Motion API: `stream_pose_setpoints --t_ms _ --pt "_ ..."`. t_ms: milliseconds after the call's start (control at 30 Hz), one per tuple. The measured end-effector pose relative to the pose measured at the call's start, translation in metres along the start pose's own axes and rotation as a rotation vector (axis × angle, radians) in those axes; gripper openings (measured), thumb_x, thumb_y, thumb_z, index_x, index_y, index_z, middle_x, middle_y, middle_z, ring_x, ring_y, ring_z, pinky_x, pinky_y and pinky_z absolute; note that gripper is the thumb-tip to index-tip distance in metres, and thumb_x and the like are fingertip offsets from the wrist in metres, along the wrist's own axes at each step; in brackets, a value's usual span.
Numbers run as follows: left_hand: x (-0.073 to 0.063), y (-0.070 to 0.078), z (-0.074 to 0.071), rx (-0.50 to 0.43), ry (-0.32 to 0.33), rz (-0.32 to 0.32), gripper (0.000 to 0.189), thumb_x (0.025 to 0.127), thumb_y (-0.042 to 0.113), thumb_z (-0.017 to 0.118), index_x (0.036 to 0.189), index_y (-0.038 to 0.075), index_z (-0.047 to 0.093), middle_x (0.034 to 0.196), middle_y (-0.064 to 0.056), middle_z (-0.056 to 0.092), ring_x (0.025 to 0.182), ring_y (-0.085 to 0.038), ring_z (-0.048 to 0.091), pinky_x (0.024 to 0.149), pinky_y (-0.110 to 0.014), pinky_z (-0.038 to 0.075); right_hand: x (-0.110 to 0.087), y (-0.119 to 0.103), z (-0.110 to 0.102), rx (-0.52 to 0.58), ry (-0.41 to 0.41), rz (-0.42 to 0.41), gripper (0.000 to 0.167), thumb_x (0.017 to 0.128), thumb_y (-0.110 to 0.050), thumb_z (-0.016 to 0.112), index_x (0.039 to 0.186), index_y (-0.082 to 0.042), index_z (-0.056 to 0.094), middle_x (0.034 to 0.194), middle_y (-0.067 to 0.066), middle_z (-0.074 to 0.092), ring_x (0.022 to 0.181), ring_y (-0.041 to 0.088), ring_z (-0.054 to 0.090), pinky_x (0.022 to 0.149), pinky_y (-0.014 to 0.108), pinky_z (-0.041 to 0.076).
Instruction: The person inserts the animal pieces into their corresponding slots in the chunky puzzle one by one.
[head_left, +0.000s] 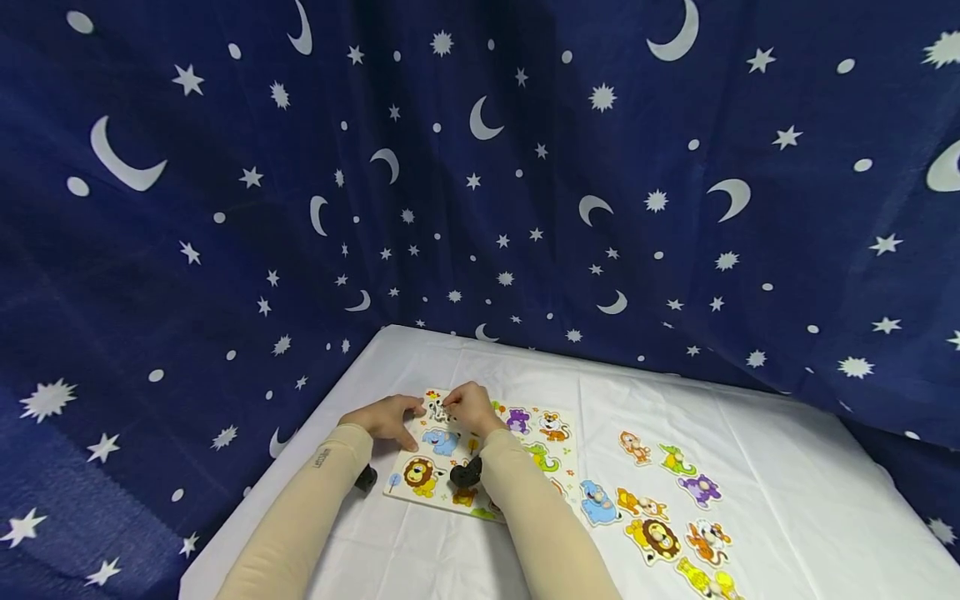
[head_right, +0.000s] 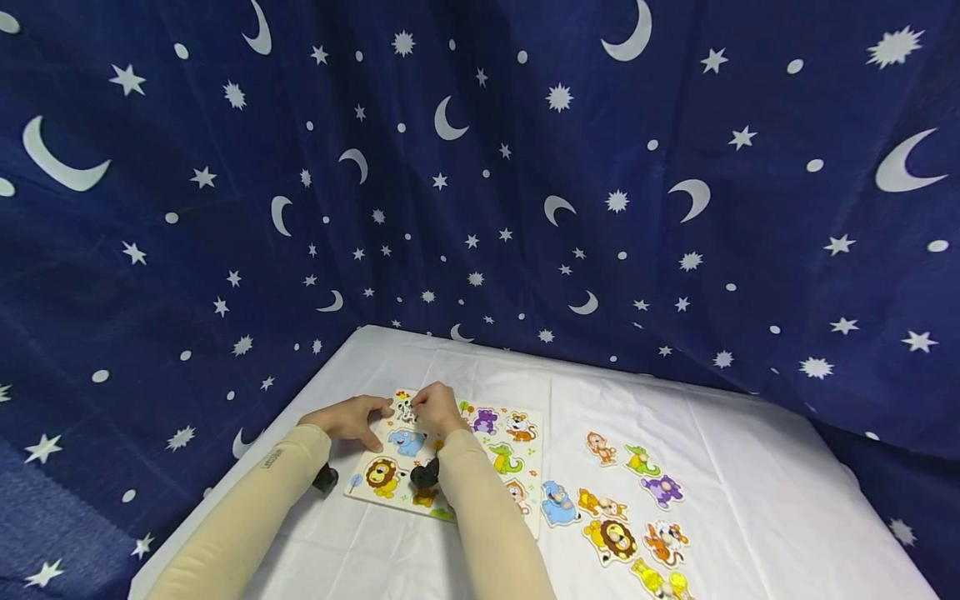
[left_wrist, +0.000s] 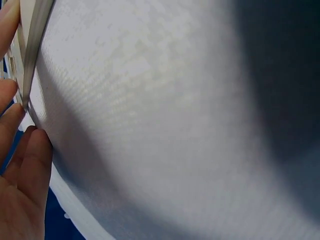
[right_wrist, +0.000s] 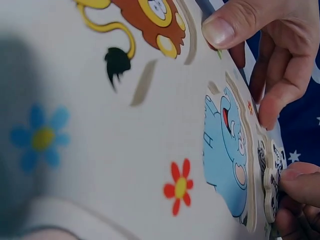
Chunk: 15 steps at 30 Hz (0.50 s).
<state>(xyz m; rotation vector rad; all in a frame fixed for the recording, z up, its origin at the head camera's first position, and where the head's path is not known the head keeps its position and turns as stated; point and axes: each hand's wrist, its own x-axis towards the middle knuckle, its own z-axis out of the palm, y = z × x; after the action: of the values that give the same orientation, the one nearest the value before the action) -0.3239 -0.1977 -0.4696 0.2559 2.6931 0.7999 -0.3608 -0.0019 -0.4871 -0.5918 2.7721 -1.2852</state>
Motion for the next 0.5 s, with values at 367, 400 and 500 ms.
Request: stream_pose_setpoints --t_ms 367,400,500 --pt "-0.0016 0.0025 -0.0010 0.003 0.008 -0.007 0.066 0.066 0.011 0.092 0.126 0.006 0.066 0.156 -0.011 0.046 0.149 -0.035 0.034 0.124 -0.050 0.025 0.0007 -0.0027 0.0030 0.029 -0.021 0.026 0.011 0.089 0.001 0.070 0.094 -0.001 0.079 0.100 0.012 0.076 0.088 0.017 0.067 0.074 0.028 0.057" --pt "-0.0016 0.0029 -0.0011 -0.001 0.008 -0.009 0.066 0.066 0.011 0.092 0.127 0.006 0.066 0.156 -0.010 0.046 0.149 -0.035 0.034 0.124 -0.050 0.025 0.0009 -0.0026 0.0034 0.028 -0.016 0.018 0.010 0.089 0.001 0.070 0.094 -0.001 0.079 0.100 0.012 0.076 0.088 0.018 0.067 0.075 0.029 0.057" --pt "-0.0013 0.0043 -0.0010 -0.005 0.010 -0.003 0.067 0.066 0.011 0.092 0.127 0.005 0.066 0.155 -0.011 0.047 0.148 -0.035 0.036 0.124 -0.050 0.026 0.0014 -0.0025 0.0044 0.032 -0.002 0.005 0.009 0.088 0.001 0.070 0.092 -0.001 0.078 0.098 0.012 0.076 0.091 0.020 0.068 0.079 0.033 0.058"
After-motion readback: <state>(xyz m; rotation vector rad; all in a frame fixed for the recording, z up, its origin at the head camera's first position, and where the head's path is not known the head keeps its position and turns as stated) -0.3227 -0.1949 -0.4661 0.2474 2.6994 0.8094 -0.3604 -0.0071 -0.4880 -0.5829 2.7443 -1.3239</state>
